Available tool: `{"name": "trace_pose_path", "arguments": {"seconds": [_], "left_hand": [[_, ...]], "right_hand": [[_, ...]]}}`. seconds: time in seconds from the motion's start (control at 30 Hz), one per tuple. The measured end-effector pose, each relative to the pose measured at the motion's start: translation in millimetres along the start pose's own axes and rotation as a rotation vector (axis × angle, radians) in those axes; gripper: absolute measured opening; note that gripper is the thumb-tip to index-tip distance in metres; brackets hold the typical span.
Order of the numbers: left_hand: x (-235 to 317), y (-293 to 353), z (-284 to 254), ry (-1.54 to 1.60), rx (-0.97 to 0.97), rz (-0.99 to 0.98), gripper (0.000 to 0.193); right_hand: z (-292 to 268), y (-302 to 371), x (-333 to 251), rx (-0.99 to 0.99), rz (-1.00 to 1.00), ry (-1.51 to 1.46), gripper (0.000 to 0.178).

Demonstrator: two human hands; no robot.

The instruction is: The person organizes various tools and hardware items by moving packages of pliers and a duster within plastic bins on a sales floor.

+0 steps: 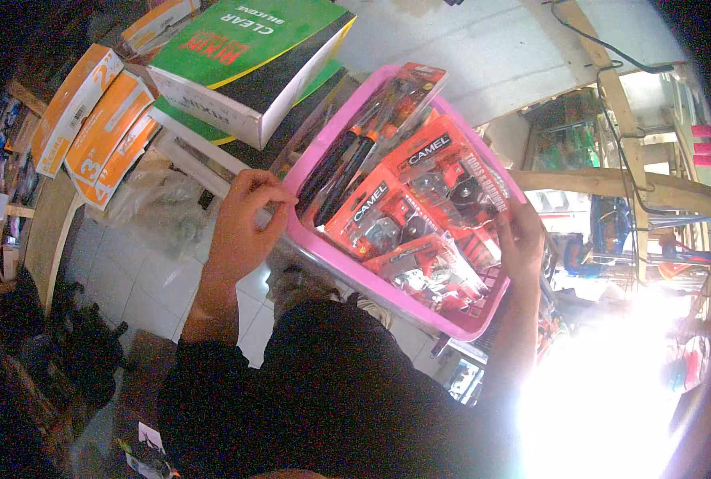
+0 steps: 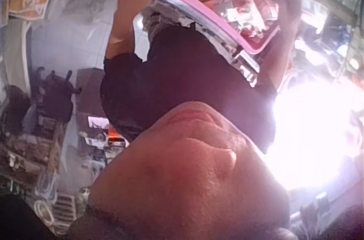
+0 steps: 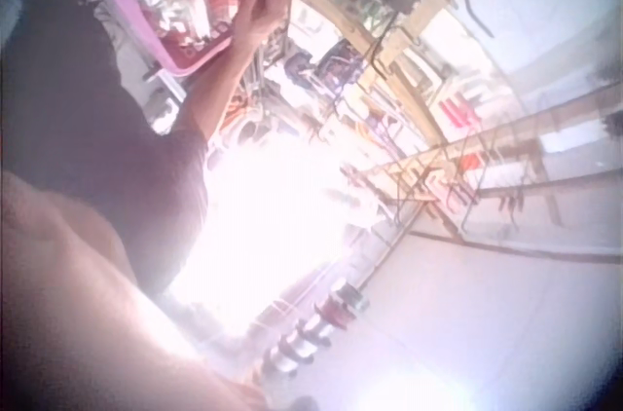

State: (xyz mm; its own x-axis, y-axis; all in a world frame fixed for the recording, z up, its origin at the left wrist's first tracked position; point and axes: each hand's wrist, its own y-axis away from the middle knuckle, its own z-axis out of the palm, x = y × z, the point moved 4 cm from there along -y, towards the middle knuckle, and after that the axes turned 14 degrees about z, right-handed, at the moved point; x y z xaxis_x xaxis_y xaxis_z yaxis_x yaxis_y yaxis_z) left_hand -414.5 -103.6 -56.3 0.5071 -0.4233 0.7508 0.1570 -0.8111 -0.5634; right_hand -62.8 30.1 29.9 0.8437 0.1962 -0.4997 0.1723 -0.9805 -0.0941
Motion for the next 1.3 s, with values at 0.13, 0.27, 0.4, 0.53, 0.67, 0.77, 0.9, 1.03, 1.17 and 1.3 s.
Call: {"name": "trace_pose_path", "arguments": {"seconds": [0.13, 0.27, 0.4, 0.53, 0.67, 0.77, 0.9, 1.03, 1.17, 1.3], "left_hand": [[-1, -1, 3, 0.018, 0.034, 0.022, 0.013], [7, -3, 10, -0.002, 0.035, 0.000, 0.014], [33, -13, 18, -0.206, 0.077, 0.188, 0.016], [55, -18, 33, -0.229, 0.035, 0.298, 0.017], [66, -27, 50, -0.283, -0.017, 0.335, 0.016], [63, -44, 61, -0.372, -0.052, 0.288, 0.017], [53, -79, 71, -0.564, -0.063, 0.216, 0.026], [42, -100, 88, -0.748, -0.369, -0.164, 0.039], [22, -96, 100, -0.755, -0.494, -0.280, 0.042], [12, -89, 104, -0.725, -0.326, -0.084, 0.035]], "right_hand": [[1, 8, -4, 0.081, -0.042, 0.090, 0.031], [-5, 16, -13, 0.101, -0.112, 0.228, 0.032], [0, 29, -30, 0.061, -0.129, 0.178, 0.043], [-4, 37, -17, 0.082, -0.098, 0.099, 0.054], [-11, 54, -8, 0.164, -0.095, 0.180, 0.059], [-15, 66, 5, 0.228, -0.123, 0.215, 0.061], [-29, 86, 13, 0.275, -0.115, 0.115, 0.056], [-41, 104, 40, 0.219, -0.068, -0.034, 0.047], [-42, 123, 68, 0.312, -0.057, -0.026, 0.041], [-43, 137, 92, 0.343, -0.008, -0.164, 0.033]]}}
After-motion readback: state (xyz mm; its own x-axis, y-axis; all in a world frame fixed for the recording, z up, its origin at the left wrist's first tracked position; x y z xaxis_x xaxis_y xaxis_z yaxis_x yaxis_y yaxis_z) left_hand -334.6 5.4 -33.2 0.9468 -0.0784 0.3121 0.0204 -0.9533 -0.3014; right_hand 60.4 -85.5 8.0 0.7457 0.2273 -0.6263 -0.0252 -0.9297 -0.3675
